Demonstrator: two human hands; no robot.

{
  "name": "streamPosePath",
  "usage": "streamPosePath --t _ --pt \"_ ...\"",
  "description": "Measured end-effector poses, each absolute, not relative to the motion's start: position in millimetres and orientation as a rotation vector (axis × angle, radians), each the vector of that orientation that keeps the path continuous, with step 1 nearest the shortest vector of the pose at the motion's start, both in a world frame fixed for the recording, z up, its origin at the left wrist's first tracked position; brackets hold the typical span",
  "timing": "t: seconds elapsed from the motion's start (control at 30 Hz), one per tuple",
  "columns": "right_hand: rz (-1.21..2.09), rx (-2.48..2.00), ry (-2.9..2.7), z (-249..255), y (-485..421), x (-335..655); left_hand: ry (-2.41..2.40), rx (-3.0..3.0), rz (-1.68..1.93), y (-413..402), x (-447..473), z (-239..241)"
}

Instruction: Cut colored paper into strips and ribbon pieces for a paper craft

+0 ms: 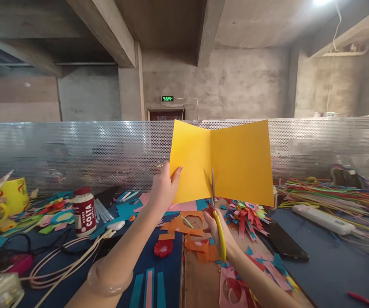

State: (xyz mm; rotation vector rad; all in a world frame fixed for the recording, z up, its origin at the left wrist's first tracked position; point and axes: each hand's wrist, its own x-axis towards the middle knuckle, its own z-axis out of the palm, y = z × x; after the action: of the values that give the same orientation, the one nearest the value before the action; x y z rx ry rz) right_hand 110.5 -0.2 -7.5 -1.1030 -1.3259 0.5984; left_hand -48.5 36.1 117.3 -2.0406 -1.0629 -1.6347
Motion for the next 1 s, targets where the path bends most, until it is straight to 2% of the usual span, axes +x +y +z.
streamPosePath --t 0.2,1.0 --pt "0.608 -1.109 -1.273 -9 6 108 -1.039 -2.057 -1.654 31 -47 119" --pt "0.255 -1.187 -1.321 -18 16 116 -1.07 -2.089 -1.642 38 -44 113"
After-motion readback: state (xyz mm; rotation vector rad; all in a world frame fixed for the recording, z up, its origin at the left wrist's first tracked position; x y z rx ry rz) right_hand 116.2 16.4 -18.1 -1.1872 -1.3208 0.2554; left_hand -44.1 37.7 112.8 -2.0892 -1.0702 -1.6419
